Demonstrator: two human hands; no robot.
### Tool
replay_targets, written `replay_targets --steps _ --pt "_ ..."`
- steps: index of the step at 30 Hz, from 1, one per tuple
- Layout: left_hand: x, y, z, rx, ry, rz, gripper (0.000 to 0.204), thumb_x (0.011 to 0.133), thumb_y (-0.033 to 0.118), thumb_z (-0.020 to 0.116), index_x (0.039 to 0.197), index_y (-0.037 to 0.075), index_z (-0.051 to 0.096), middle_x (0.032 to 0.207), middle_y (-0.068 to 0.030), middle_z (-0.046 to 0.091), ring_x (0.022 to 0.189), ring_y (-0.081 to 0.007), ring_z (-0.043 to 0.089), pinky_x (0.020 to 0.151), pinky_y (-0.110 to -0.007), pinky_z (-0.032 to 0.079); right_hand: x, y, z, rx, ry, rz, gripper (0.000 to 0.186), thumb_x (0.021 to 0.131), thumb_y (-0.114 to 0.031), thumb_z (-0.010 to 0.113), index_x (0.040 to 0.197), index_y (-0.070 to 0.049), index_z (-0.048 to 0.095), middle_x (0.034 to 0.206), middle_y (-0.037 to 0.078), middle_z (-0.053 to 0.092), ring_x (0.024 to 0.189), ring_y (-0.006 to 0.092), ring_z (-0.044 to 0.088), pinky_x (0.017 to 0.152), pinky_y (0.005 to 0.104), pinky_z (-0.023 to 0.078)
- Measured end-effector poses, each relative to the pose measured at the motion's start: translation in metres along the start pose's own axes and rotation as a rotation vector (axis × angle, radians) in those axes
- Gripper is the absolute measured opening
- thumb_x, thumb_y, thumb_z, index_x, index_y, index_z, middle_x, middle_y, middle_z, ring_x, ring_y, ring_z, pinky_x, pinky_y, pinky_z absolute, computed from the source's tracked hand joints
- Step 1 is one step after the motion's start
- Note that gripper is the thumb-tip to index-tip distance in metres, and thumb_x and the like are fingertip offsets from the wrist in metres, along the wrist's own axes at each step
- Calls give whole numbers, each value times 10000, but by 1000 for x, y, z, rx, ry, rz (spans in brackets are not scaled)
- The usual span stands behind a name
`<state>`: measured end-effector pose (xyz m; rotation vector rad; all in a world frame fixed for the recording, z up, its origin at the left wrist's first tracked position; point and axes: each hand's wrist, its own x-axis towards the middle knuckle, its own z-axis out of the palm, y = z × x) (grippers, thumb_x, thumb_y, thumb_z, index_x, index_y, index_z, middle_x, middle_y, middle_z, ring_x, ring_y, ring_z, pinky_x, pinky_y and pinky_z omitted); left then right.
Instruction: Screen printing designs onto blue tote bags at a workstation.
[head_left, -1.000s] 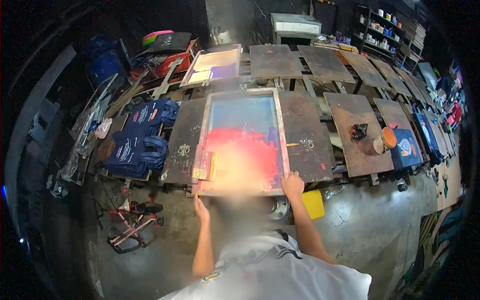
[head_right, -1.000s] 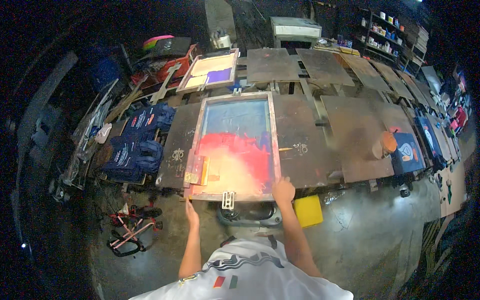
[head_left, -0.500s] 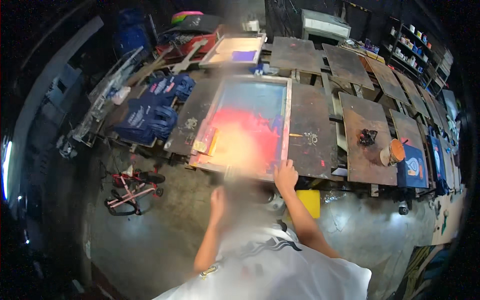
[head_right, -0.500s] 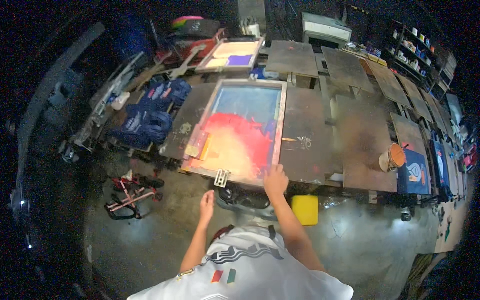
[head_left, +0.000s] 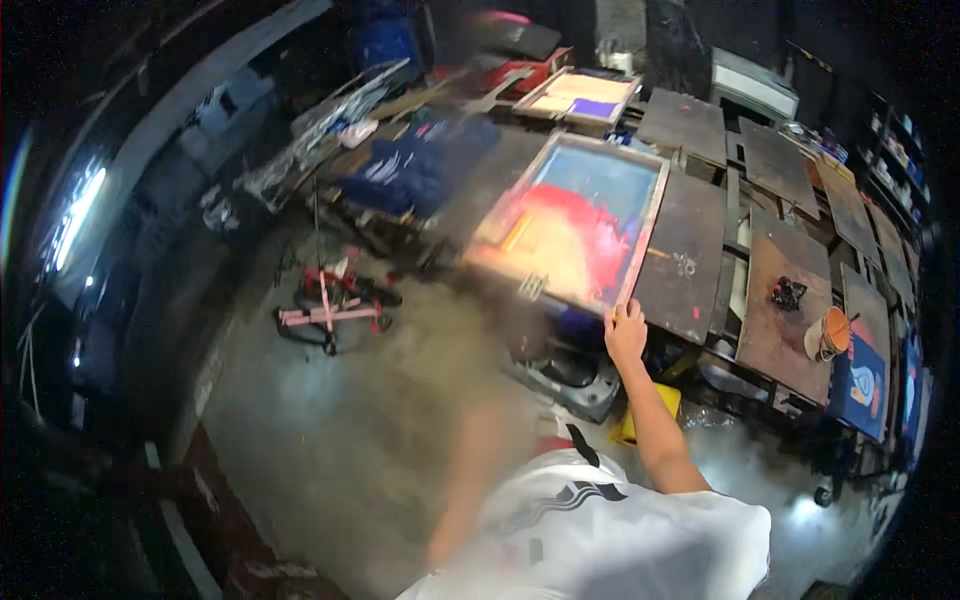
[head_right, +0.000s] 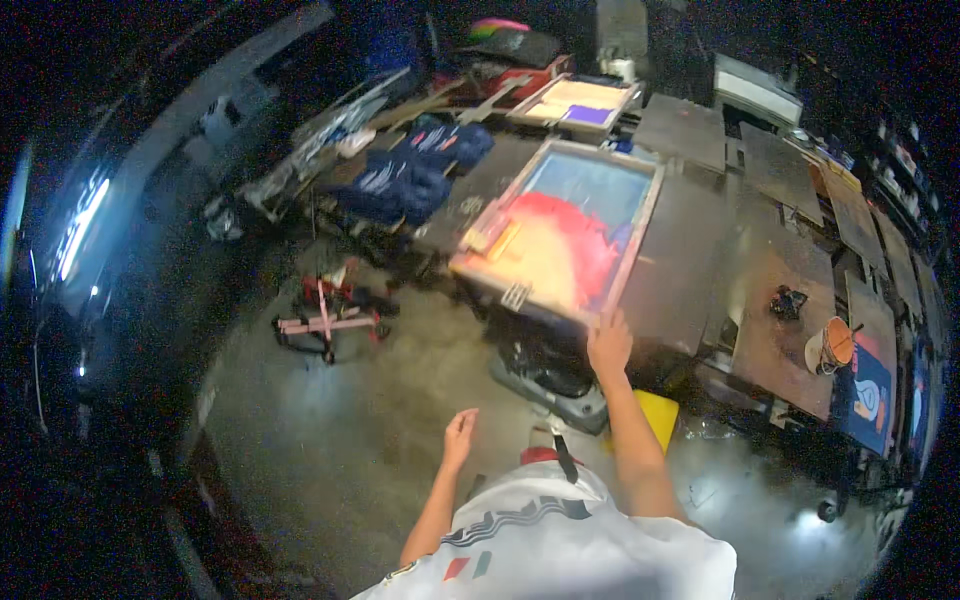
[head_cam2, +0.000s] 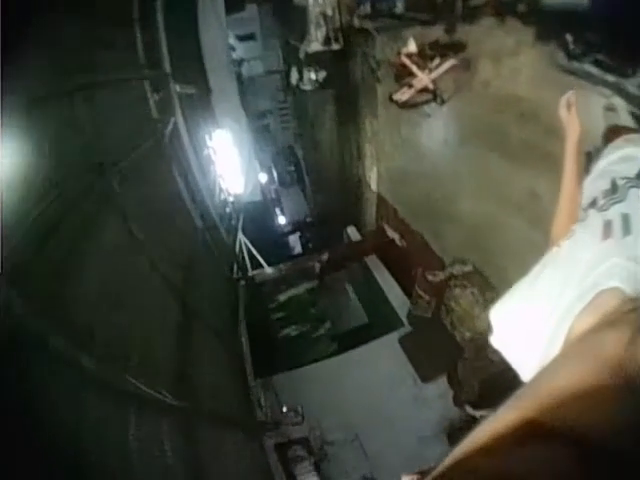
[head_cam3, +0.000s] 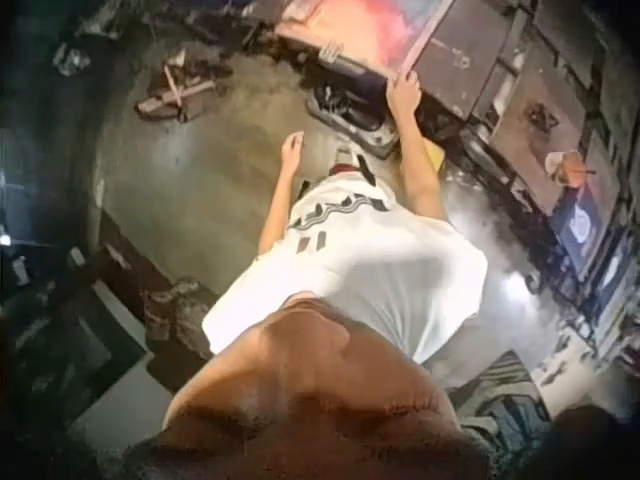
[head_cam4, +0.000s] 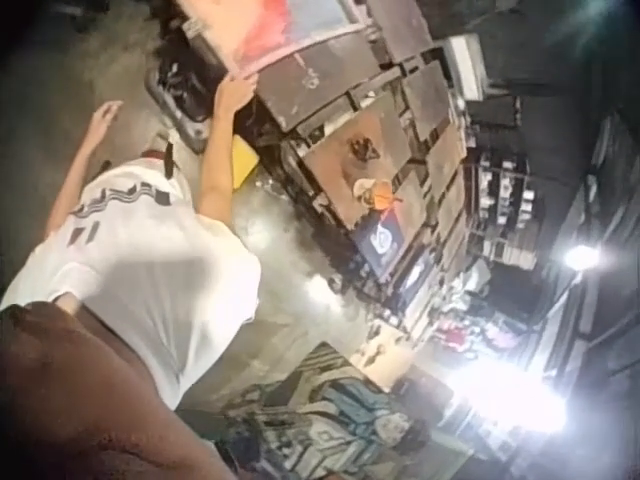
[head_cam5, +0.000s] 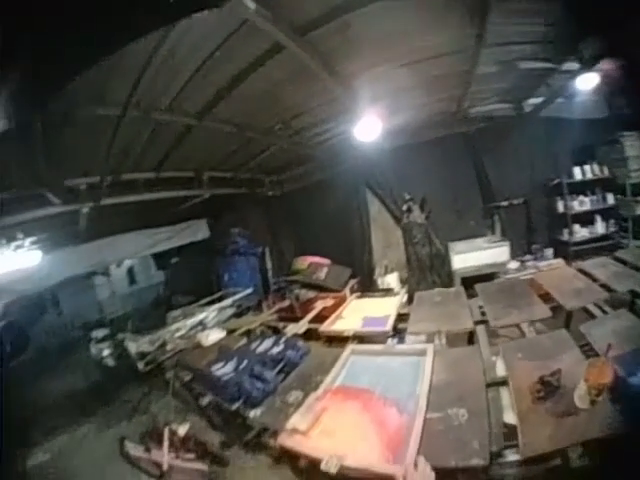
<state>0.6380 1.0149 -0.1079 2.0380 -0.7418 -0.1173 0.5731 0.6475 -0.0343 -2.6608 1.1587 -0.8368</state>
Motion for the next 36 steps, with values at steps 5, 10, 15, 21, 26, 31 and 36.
replay_targets --steps 5,10,15,21,26,31,36 --pt "-108 8 27 -158 -40 -229 326 1043 291 577 1176 14 688 1106 -64 721 992 -138 645 892 -292 509 -101 21 -49 261 22 -88 329 934 -285 671 1108 -7 640 1460 262 469 1255 440 526 1022 499 439" --pt "-162 44 71 -358 -194 -351 321 1042 288 581 1168 11 683 1096 -71 722 956 -147 660 858 -301 526 -216 65 -114 485 -17 -5 280 921 -208 696 1108 -8 637 1281 243 587 1155 411 579 973 468 471" --pt "-196 103 126 -672 -336 -275 303 1034 279 592 1172 24 680 1095 -71 725 903 -157 684 802 -305 533 -275 143 -162 595 -66 227 229 936 -238 681 1025 -26 675 1011 171 702 863 357 675 801 440 534" --pt "-217 222 234 -693 -448 -469 280 1027 282 595 1178 55 658 1083 -70 723 870 -153 690 738 -274 517 -303 281 -244 673 -13 268 198 937 -171 692 950 26 702 759 126 701 648 154 639 601 318 494" --pt "-255 343 380 -799 -585 -329 229 1045 240 565 1104 47 672 947 -28 684 789 -117 644 698 -272 513 -344 446 -352 580 139 483 258 961 -244 666 989 9 711 904 193 721 764 301 701 697 382 533" --pt "-310 438 507 -666 -908 -185 222 1049 223 556 1138 60 678 1014 -22 698 836 -108 645 728 -266 525 -386 562 -426 541 408 731 244 963 -235 662 990 4 702 864 176 716 785 287 689 733 371 521" --pt "-351 491 576 -609 -1108 -2 203 1049 198 557 1147 72 683 1033 -22 709 863 -111 663 764 -263 526 -428 625 -457 479 539 797 205 979 -200 644 948 -4 695 765 84 686 708 162 650 671 311 504"
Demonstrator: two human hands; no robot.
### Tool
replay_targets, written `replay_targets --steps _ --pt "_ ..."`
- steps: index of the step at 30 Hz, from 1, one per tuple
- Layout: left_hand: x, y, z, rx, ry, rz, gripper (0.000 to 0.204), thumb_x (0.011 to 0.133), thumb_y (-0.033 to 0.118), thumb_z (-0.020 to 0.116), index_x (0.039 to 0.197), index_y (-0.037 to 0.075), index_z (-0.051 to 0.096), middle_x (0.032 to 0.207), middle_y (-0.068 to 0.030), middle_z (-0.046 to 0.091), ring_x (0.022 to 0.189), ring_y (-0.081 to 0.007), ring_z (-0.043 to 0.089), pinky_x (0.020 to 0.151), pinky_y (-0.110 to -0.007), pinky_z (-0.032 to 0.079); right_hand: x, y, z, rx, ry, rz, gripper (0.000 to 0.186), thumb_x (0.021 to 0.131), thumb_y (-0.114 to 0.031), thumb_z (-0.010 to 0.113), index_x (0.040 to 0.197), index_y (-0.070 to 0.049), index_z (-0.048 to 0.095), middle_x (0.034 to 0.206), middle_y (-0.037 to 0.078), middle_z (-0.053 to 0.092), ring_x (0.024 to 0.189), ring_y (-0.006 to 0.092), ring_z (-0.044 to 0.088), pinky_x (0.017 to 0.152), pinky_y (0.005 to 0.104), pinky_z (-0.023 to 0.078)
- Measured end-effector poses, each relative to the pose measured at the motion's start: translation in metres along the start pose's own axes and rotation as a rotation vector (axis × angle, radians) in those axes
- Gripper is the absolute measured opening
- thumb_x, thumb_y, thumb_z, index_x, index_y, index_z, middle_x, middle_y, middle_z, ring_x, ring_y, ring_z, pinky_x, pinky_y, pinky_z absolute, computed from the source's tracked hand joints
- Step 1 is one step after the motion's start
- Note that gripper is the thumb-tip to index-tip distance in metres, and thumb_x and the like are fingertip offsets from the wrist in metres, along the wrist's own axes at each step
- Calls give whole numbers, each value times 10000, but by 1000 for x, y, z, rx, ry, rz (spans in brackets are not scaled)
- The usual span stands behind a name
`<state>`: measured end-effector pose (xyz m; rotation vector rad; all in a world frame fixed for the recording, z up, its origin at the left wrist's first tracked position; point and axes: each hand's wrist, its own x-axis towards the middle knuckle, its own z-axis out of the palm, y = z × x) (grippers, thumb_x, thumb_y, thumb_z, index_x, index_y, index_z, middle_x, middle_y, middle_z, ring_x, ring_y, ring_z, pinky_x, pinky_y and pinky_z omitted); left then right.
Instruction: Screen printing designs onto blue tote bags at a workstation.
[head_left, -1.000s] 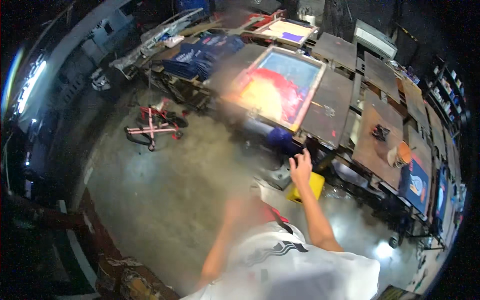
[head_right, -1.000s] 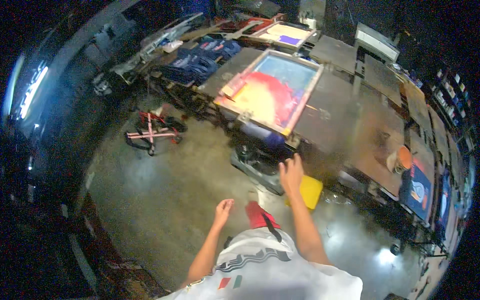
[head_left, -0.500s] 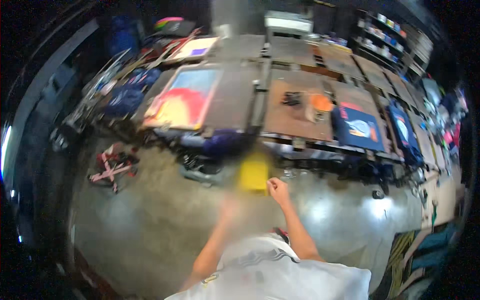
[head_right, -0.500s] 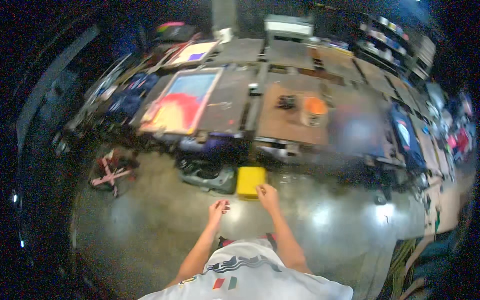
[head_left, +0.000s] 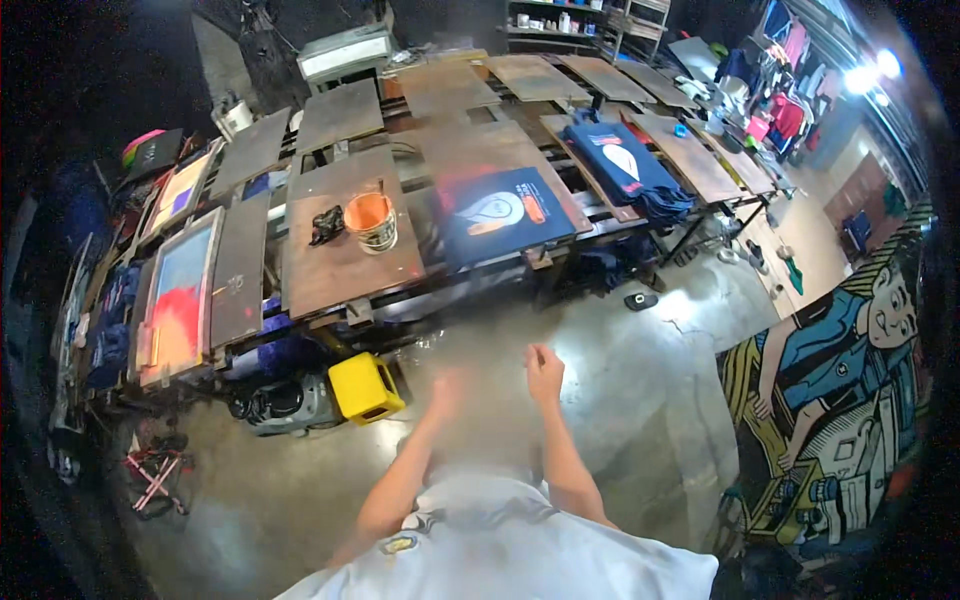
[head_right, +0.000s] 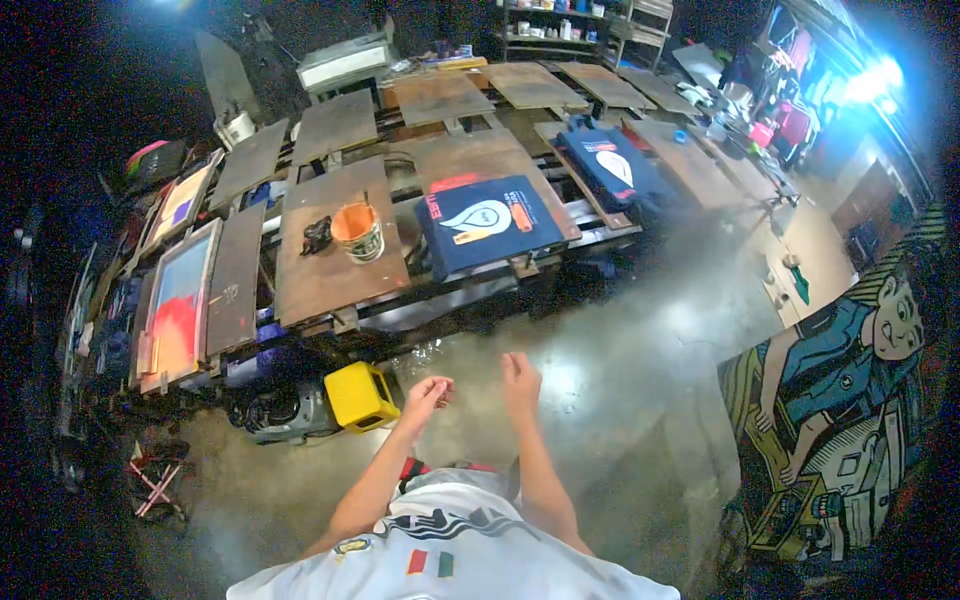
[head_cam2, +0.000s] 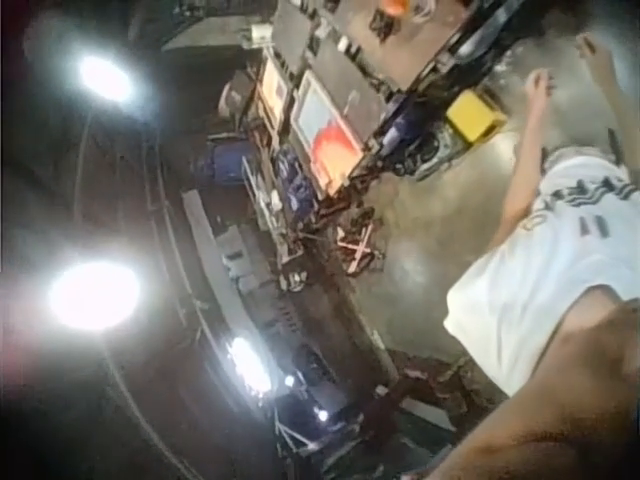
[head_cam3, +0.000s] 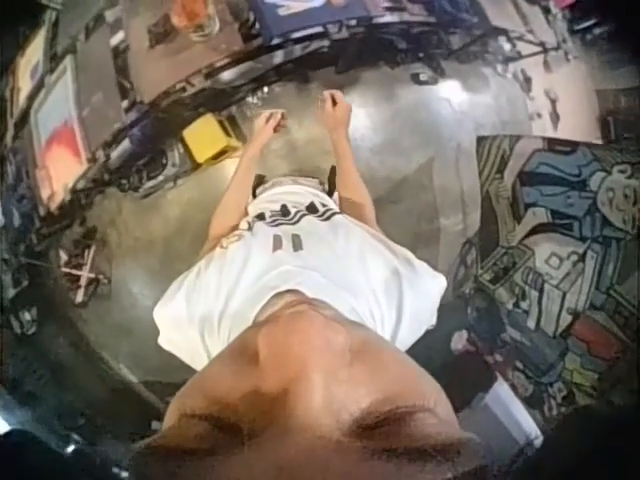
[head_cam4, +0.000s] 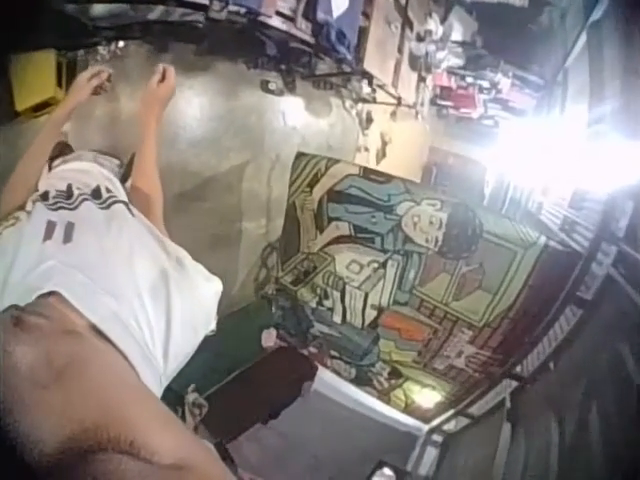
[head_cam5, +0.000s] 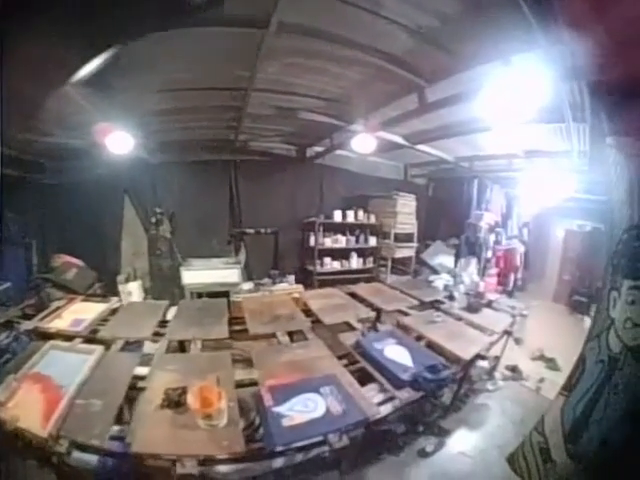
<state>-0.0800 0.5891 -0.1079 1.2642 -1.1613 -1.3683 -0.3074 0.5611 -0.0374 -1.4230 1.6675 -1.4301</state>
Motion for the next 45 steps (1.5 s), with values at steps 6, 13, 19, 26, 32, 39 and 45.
replay_targets --steps 6,13,19,26,32,39,45 --pt "50 14 11 -182 220 -92 192 1050 192 551 1130 69 673 972 -25 710 803 -107 664 721 -270 528 14 58 -9 -17 13 61 181 986 -147 623 931 11 690 783 63 707 688 115 652 644 273 506" --pt "147 36 -20 -329 273 -284 194 1028 238 578 1133 103 669 924 -14 705 731 -133 658 644 -284 503 93 69 -11 -7 46 136 177 987 -135 615 942 18 690 811 70 715 707 127 666 672 279 537" --pt "260 2 -39 -649 170 -561 232 969 340 677 1102 155 634 937 -32 709 800 -204 690 652 -342 519 192 56 -5 -121 55 62 174 984 -132 623 967 31 681 807 73 716 705 119 656 657 276 520" --pt "308 -13 -39 -801 65 -748 450 942 516 665 1142 121 586 1042 -69 686 941 -269 673 744 -409 527 270 58 -1 -263 59 36 146 938 -121 676 965 22 689 858 170 703 745 246 664 710 341 516" --pt "322 -8 -27 -778 172 -817 563 949 567 628 1161 49 565 1066 -79 666 932 -265 649 784 -401 508 371 60 8 -266 -62 -159 138 913 -76 672 1021 4 703 926 148 706 840 231 676 770 332 517" --pt "332 -24 -31 -910 321 -687 310 940 387 715 957 87 637 950 -52 667 907 -214 616 831 -371 487 495 105 57 619 -477 317 229 969 -75 617 1172 29 639 1161 158 698 1019 221 691 893 334 540" --pt "328 -12 -14 -861 672 -658 236 951 331 702 1054 131 630 994 -14 653 961 -179 603 850 -364 467 541 142 56 822 -480 784 244 1005 -62 543 1225 41 517 1218 260 654 1109 342 689 961 435 566"
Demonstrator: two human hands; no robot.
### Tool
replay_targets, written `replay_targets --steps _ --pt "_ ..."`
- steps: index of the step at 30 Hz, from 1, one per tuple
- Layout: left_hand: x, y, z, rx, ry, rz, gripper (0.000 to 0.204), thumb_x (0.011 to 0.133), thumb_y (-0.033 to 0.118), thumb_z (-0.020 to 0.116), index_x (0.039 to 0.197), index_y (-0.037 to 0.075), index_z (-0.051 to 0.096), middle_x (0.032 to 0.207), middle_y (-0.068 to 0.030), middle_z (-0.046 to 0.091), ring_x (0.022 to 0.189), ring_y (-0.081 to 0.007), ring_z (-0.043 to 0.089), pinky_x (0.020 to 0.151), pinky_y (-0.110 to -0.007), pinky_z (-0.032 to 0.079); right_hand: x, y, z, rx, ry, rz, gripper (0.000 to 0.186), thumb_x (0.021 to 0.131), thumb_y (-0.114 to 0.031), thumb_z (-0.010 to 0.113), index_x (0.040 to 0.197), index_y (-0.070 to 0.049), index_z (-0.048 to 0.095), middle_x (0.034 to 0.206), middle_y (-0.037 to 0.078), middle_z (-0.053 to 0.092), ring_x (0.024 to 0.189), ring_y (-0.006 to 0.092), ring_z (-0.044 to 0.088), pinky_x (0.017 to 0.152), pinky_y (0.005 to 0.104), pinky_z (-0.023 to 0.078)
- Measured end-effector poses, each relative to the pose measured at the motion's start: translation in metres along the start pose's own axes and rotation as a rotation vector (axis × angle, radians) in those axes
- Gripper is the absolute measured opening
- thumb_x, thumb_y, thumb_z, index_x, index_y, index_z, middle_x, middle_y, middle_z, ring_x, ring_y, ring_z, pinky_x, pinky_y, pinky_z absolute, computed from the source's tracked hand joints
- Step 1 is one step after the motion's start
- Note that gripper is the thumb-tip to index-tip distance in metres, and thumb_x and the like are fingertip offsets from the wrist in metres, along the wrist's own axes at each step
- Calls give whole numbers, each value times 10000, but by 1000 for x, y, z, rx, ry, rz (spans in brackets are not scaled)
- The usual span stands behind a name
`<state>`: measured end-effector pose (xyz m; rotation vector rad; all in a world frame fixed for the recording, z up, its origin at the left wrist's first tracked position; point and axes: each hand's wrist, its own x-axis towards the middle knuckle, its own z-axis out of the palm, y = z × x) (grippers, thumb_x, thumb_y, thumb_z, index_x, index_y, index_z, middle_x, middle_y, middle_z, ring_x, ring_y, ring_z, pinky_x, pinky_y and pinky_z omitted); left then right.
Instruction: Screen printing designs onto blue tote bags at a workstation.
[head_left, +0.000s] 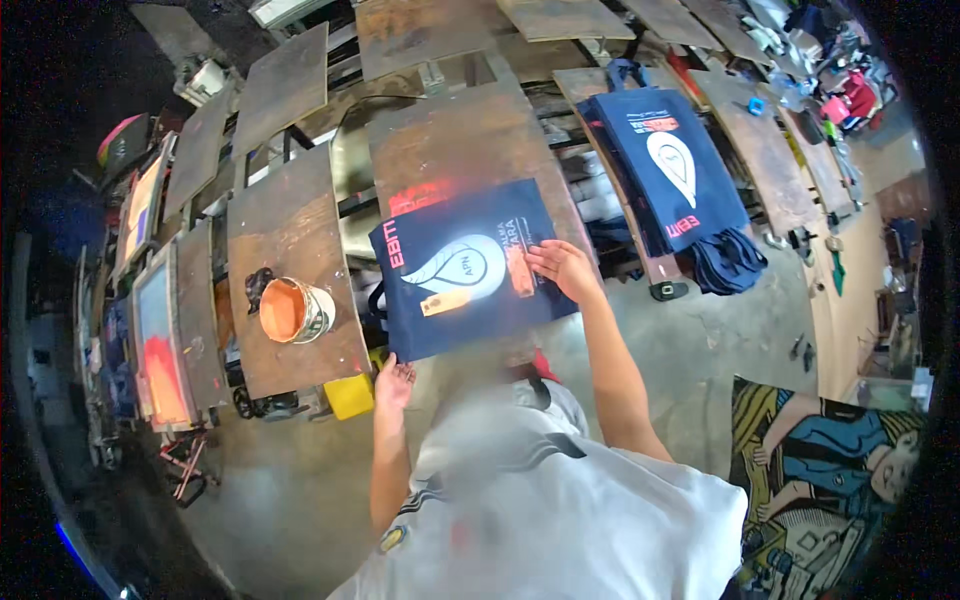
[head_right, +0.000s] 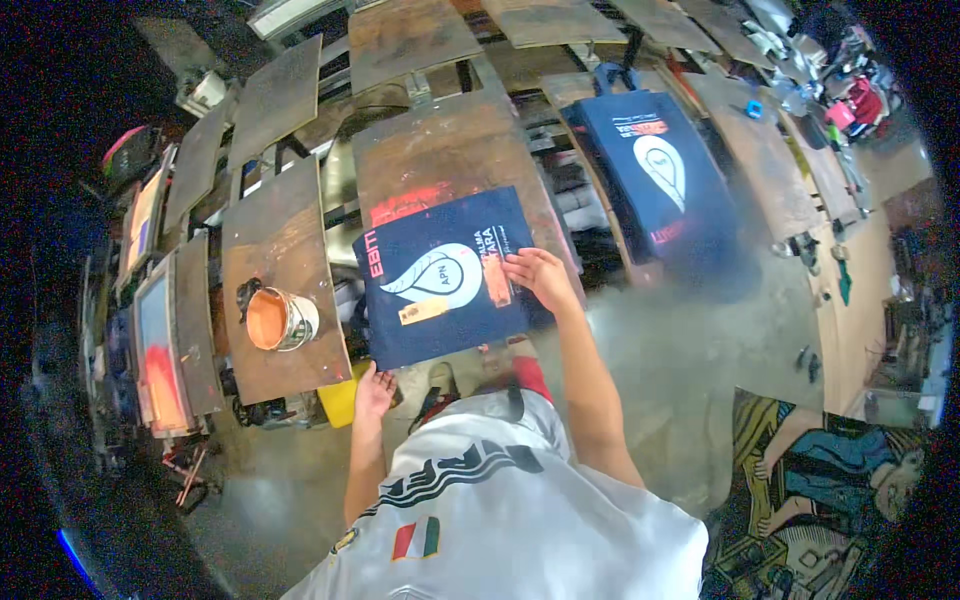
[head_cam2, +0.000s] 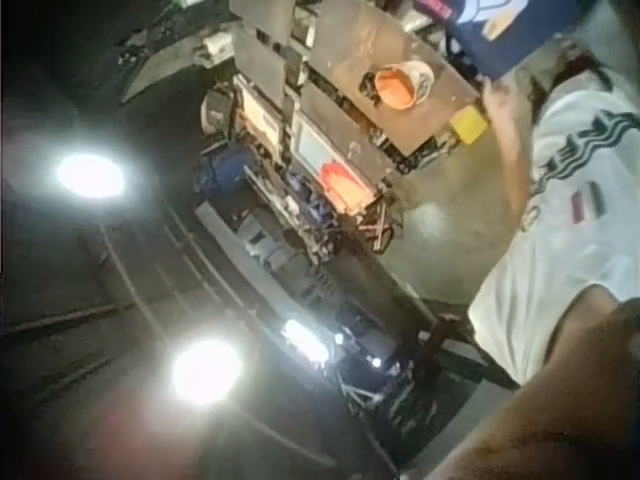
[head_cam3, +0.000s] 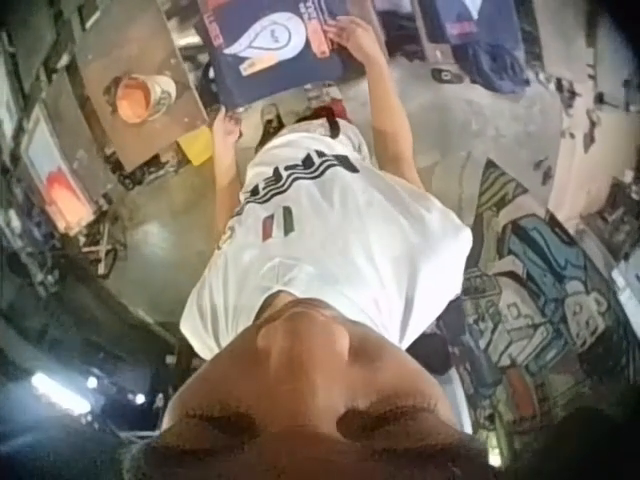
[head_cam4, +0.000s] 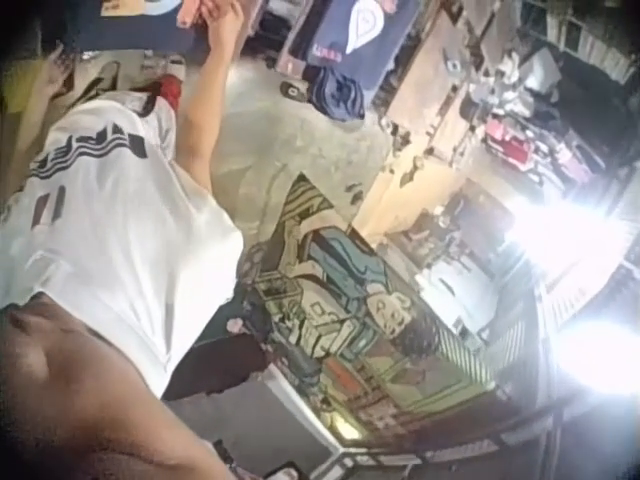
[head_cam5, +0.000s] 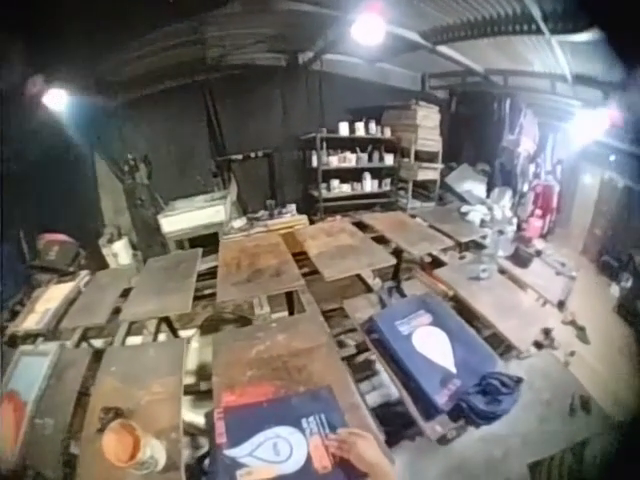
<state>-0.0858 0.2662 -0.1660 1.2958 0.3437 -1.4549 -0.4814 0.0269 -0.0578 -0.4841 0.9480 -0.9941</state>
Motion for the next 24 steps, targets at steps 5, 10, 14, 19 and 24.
replay_targets --steps 5,10,14,19,24 --pt "-49 -4 31 38 38 344 190 959 276 693 1062 136 617 923 -10 655 861 -173 620 819 -356 486 8 3 -10 38 -33 34 188 1032 -109 538 1171 18 529 1193 243 665 1091 327 697 940 422 574" --pt "-95 -4 106 199 179 783 143 971 211 689 1020 103 608 874 9 611 756 -110 583 678 -277 482 18 -9 -23 71 -145 145 169 1023 -100 550 1164 -12 521 1179 246 659 1088 365 692 957 439 567" --pt "-107 -12 168 478 270 996 136 987 193 667 994 66 620 879 16 587 751 -79 541 670 -250 462 23 -14 -34 75 -271 193 181 1036 -174 565 1149 -34 544 1147 226 673 1064 371 701 919 447 577" --pt "-94 -42 241 1069 156 1216 122 936 121 701 974 28 632 912 -42 610 834 -138 578 727 -283 476 26 -22 -37 -124 -295 270 199 1047 -238 557 1063 -43 594 690 75 628 558 197 592 585 343 527" --pt "-100 -84 292 1277 -165 1265 110 886 78 710 935 14 634 958 -107 579 833 -244 592 726 -336 485 7 -32 -34 -337 -357 170 255 1036 -296 592 1064 -43 611 587 -22 443 462 74 395 486 275 441"
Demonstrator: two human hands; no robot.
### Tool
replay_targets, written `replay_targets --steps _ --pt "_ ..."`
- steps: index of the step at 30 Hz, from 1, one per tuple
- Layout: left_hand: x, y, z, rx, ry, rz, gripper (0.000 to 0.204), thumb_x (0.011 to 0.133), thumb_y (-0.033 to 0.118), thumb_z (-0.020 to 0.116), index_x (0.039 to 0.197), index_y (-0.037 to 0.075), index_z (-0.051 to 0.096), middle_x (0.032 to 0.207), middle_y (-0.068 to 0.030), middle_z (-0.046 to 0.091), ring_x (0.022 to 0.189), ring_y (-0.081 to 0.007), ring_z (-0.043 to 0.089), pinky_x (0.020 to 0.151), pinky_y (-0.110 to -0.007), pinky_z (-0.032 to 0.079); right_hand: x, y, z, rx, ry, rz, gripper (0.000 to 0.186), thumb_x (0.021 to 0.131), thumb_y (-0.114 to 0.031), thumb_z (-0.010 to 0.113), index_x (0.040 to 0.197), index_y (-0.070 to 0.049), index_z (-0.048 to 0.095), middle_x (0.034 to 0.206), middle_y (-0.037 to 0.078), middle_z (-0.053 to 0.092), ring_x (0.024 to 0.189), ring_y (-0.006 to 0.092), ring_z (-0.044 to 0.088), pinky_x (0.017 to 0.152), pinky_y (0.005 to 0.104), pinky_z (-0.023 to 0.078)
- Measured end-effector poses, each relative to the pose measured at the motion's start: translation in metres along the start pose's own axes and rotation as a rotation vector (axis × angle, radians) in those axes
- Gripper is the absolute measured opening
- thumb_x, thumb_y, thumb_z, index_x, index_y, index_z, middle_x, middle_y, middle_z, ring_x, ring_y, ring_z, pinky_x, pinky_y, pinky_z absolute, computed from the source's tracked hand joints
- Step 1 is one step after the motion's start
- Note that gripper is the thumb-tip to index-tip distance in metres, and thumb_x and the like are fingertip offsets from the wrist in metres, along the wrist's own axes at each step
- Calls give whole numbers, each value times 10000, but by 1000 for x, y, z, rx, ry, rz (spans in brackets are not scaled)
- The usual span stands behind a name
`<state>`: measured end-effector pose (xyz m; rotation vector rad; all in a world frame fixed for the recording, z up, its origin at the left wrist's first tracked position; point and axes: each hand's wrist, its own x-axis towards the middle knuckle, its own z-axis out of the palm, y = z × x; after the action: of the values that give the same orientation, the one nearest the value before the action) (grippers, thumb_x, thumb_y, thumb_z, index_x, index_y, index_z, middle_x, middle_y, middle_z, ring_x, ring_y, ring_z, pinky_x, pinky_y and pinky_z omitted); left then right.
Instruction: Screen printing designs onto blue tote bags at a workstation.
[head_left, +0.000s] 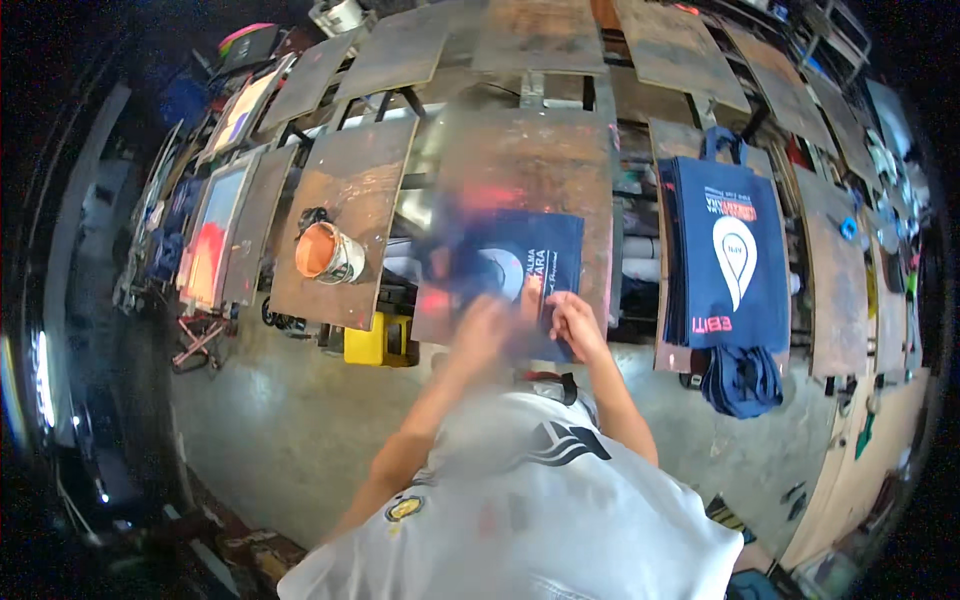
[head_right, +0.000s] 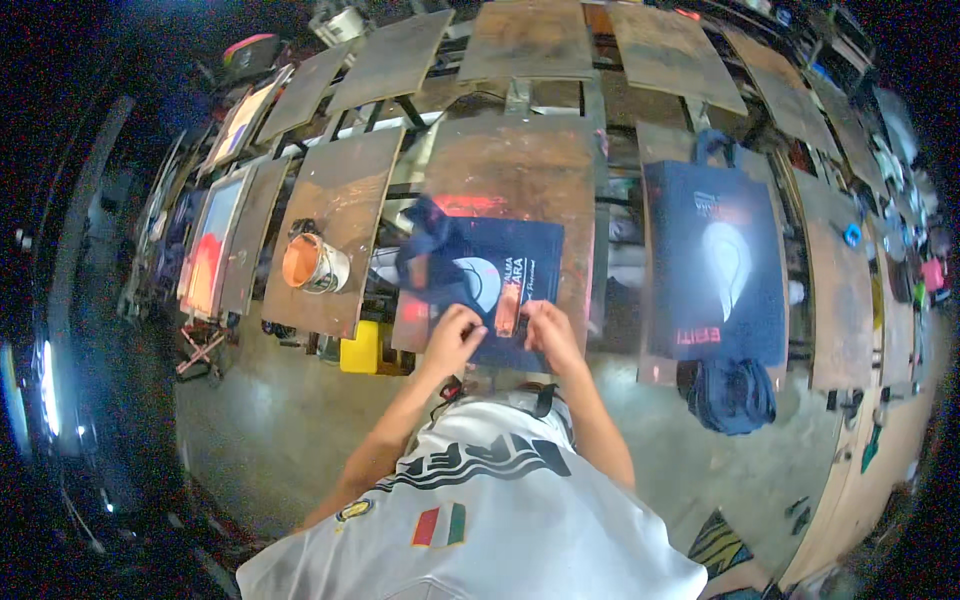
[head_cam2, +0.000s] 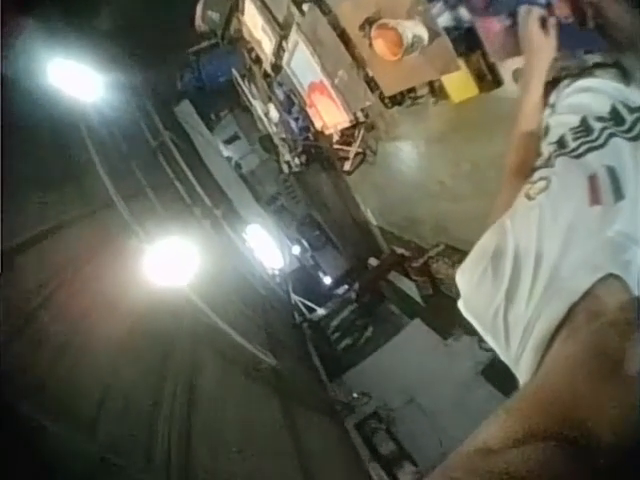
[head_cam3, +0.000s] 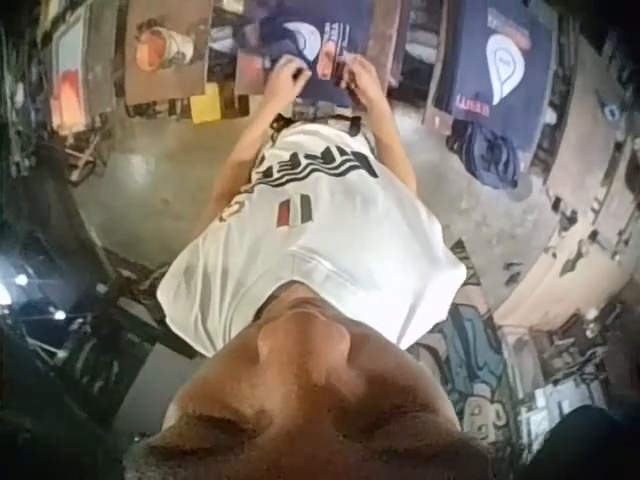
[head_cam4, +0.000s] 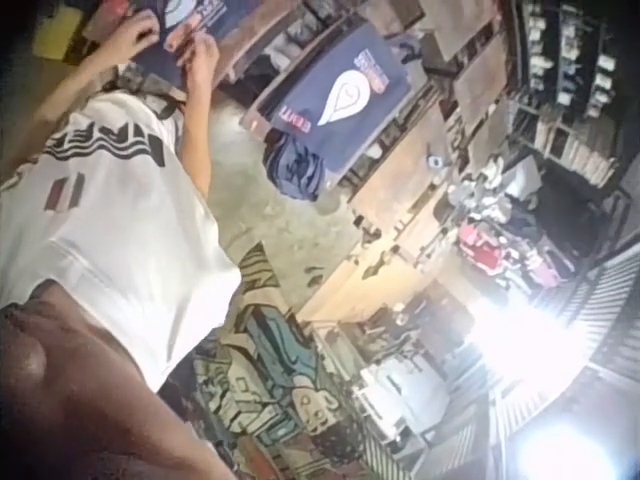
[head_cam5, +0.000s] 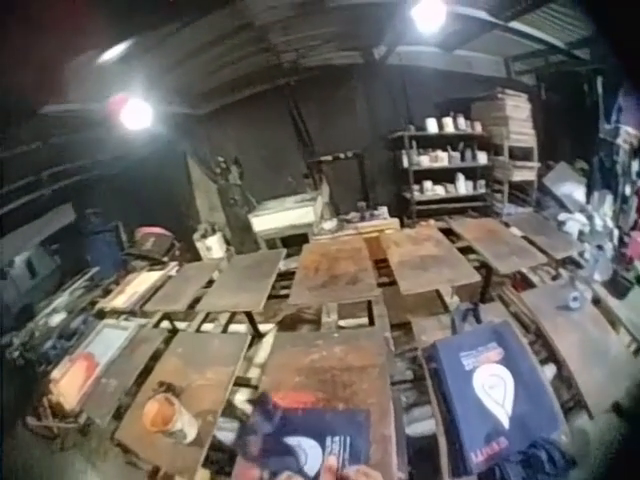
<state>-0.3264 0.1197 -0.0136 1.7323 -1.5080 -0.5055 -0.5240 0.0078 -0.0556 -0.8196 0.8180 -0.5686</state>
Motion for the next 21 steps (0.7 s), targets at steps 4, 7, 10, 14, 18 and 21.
replay_targets --steps 4,7,10,14,18,21 --pt "7 20 18 98 -150 200 170 829 111 749 947 27 659 1083 -135 608 1016 -350 607 902 -422 495 -9 -2 5 -215 -75 -13 230 1011 -280 634 1046 -53 630 620 -41 485 490 49 410 453 235 399" --pt "6 30 33 110 -110 223 189 831 134 741 967 38 651 1092 -113 600 1022 -341 584 880 -439 488 -6 -3 1 -507 53 -113 237 987 -294 669 985 -57 647 640 -46 517 515 41 433 456 232 377" --pt "4 34 41 101 -153 243 181 828 137 735 957 51 642 1082 -104 595 1015 -330 579 873 -436 481 -2 -8 -8 -492 110 -176 240 947 -264 714 833 -67 638 654 -53 543 560 38 460 480 240 357" --pt "3 43 45 43 -152 303 180 818 149 738 942 68 635 1092 -91 588 1055 -315 565 903 -427 466 -6 -16 -19 -532 138 -160 202 920 -188 713 773 -85 620 657 -65 550 559 38 461 499 246 356" --pt "1 51 41 87 -152 310 352 788 223 785 1081 93 642 1253 -91 566 1227 -329 494 1017 -460 415 -11 -23 -23 -208 145 -165 120 873 -105 692 769 -109 633 658 -68 556 540 37 464 483 226 343" --pt "-5 52 35 146 -96 243 545 753 288 826 1229 117 622 1400 -100 511 1352 -344 412 1106 -491 354 -13 -28 -30 -250 353 -71 107 859 -111 698 772 -109 636 658 -67 552 520 40 456 462 219 332"
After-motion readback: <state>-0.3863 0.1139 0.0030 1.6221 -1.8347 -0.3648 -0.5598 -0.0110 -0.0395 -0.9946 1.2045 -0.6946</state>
